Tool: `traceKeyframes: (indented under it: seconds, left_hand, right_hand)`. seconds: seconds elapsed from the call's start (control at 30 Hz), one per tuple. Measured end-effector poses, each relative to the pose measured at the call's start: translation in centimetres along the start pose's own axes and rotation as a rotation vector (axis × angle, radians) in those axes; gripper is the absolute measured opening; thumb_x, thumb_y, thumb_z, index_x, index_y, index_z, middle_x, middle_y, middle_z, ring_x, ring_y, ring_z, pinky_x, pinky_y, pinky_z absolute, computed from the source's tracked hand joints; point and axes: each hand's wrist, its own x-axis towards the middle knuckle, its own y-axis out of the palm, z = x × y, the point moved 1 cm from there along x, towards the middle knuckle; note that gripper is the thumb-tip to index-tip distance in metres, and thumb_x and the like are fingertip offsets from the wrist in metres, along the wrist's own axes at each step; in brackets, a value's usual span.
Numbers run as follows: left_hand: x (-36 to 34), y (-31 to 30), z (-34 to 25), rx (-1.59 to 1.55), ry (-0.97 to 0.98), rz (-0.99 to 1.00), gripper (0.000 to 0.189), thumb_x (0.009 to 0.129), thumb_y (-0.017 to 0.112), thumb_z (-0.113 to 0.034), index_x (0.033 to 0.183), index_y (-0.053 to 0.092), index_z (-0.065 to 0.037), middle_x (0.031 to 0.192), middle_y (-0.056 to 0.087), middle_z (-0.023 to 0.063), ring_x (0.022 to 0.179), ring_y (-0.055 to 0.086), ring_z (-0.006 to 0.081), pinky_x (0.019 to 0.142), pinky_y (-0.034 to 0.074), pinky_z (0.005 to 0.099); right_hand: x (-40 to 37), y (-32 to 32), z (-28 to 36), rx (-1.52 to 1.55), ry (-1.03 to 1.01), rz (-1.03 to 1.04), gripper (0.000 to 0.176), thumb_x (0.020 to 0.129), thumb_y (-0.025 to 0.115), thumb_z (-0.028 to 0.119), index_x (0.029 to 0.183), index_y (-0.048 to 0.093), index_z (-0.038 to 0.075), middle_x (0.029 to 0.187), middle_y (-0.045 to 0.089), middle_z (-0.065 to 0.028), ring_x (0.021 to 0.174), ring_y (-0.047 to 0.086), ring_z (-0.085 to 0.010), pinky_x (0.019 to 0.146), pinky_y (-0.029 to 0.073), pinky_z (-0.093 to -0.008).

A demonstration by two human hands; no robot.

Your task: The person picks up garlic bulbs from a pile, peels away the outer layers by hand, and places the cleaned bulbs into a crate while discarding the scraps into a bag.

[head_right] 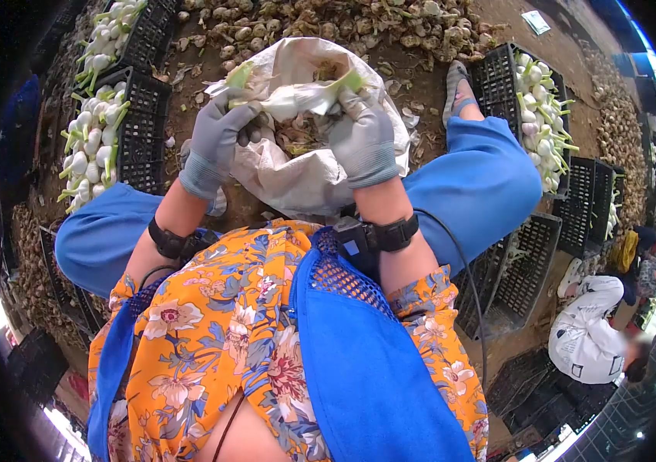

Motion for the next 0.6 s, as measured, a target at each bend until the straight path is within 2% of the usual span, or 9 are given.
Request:
traceKeyframes:
  seconds: [0.03, 0.13, 0.17, 0.2, 0.27, 0.3, 0.4, 0.5, 0.6]
  left_hand:
    - [0.2, -0.4, 0.6, -0.076, -0.002, 0.0, 0.017, 0.086, 0.063, -0.013, 0.099, 0.061, -0.001, 0.077, 0.066, 0.0047, 0.055, 0.058, 0.0078, 0.049, 0.044, 0.019]
    - [0.2, -0.9, 0.8, -0.196, 0.034, -0.032, 0.02, 0.086, 0.064, -0.012, 0.103, 0.061, -0.002, 0.081, 0.068, 0.0057, 0.059, 0.06, 0.0079, 0.051, 0.045, 0.0192]
    - [0.2, -1.0, 0.5, -0.236, 0.072, -0.06, 0.021, 0.086, 0.064, -0.01, 0.105, 0.062, -0.002, 0.082, 0.068, 0.0062, 0.062, 0.061, 0.0081, 0.052, 0.046, 0.0193]
    - [0.2, -1.2, 0.1, -0.235, 0.072, -0.056, 0.021, 0.086, 0.064, -0.01, 0.105, 0.062, -0.002, 0.082, 0.068, 0.0062, 0.062, 0.061, 0.0081, 0.052, 0.046, 0.0193]
    - [-0.3, -1.4, -0.5, -0.022, 0.079, 0.011, 0.022, 0.088, 0.062, -0.007, 0.109, 0.062, -0.002, 0.084, 0.068, 0.0061, 0.067, 0.062, 0.008, 0.055, 0.047, 0.019]
    - [-0.6, -1.2, -0.3, -0.025, 0.074, 0.006, 0.022, 0.088, 0.062, -0.007, 0.109, 0.062, -0.002, 0.084, 0.068, 0.0061, 0.067, 0.062, 0.008, 0.055, 0.047, 0.019]
    - [-1.3, 0.0, -0.1, 0.253, 0.187, 0.02, 0.02, 0.089, 0.06, -0.005, 0.109, 0.062, -0.002, 0.085, 0.068, 0.0043, 0.07, 0.061, 0.0062, 0.059, 0.048, 0.0193]
    - [-1.3, 0.6, 0.5, 0.477, 0.434, 0.066, 0.022, 0.088, 0.059, 0.002, 0.109, 0.063, 0.001, 0.089, 0.065, 0.0009, 0.077, 0.058, 0.0039, 0.068, 0.05, 0.0199]
    - [-1.1, 0.5, 1.2, 0.399, 0.405, 0.072, 0.023, 0.086, 0.058, 0.006, 0.108, 0.063, 0.002, 0.095, 0.065, 0.0039, 0.085, 0.06, 0.0065, 0.074, 0.05, 0.0211]
  right_hand:
    - [0.2, 0.0, 0.3, 0.237, 0.019, -0.087, 0.023, 0.098, 0.045, 0.01, 0.115, 0.054, -0.002, 0.11, 0.06, -0.0118, 0.099, 0.06, -0.0183, 0.086, 0.052, -0.0333]
    - [2.1, -2.7, 1.6, 0.289, 0.027, -0.279, 0.023, 0.097, 0.044, 0.01, 0.115, 0.054, -0.002, 0.113, 0.059, -0.0117, 0.106, 0.058, -0.0214, 0.09, 0.05, -0.0386]
    - [1.1, -2.2, 3.4, -0.27, 0.079, -0.304, 0.028, 0.094, 0.053, 0.013, 0.119, 0.054, 0.001, 0.113, 0.059, -0.0131, 0.11, 0.056, -0.0259, 0.091, 0.048, -0.0395]
    - [1.0, -2.0, 3.3, -0.269, 0.075, -0.307, 0.028, 0.094, 0.053, 0.013, 0.119, 0.054, 0.001, 0.113, 0.059, -0.0131, 0.11, 0.056, -0.0259, 0.091, 0.048, -0.0395]
    - [1.0, -0.5, 2.7, -1.599, -0.407, -0.012, 0.034, 0.084, 0.066, 0.016, 0.113, 0.057, 0.003, 0.105, 0.061, -0.0156, 0.101, 0.059, -0.0294, 0.083, 0.049, -0.0378]
    - [1.0, 0.2, 2.1, -1.507, -0.64, 0.044, 0.04, 0.076, 0.072, 0.016, 0.112, 0.059, 0.002, 0.105, 0.062, -0.0173, 0.099, 0.059, -0.0333, 0.087, 0.047, -0.0401]
    - [0.3, 3.8, 1.5, -1.348, -0.759, 0.17, 0.033, 0.076, 0.071, 0.018, 0.104, 0.062, 0.003, 0.099, 0.063, -0.0146, 0.094, 0.06, -0.0338, 0.083, 0.047, -0.0409]
    - [0.2, 5.3, 0.6, -1.539, -0.899, 0.215, 0.014, 0.076, 0.064, 0.015, 0.085, 0.061, 0.005, 0.084, 0.06, -0.0119, 0.08, 0.059, -0.0317, 0.068, 0.048, -0.0393]
    - [0.8, 5.3, -0.1, -1.684, -0.984, 0.205, 0.005, 0.071, 0.058, 0.011, 0.074, 0.056, 0.008, 0.075, 0.056, -0.0099, 0.072, 0.058, -0.0278, 0.059, 0.047, -0.0381]
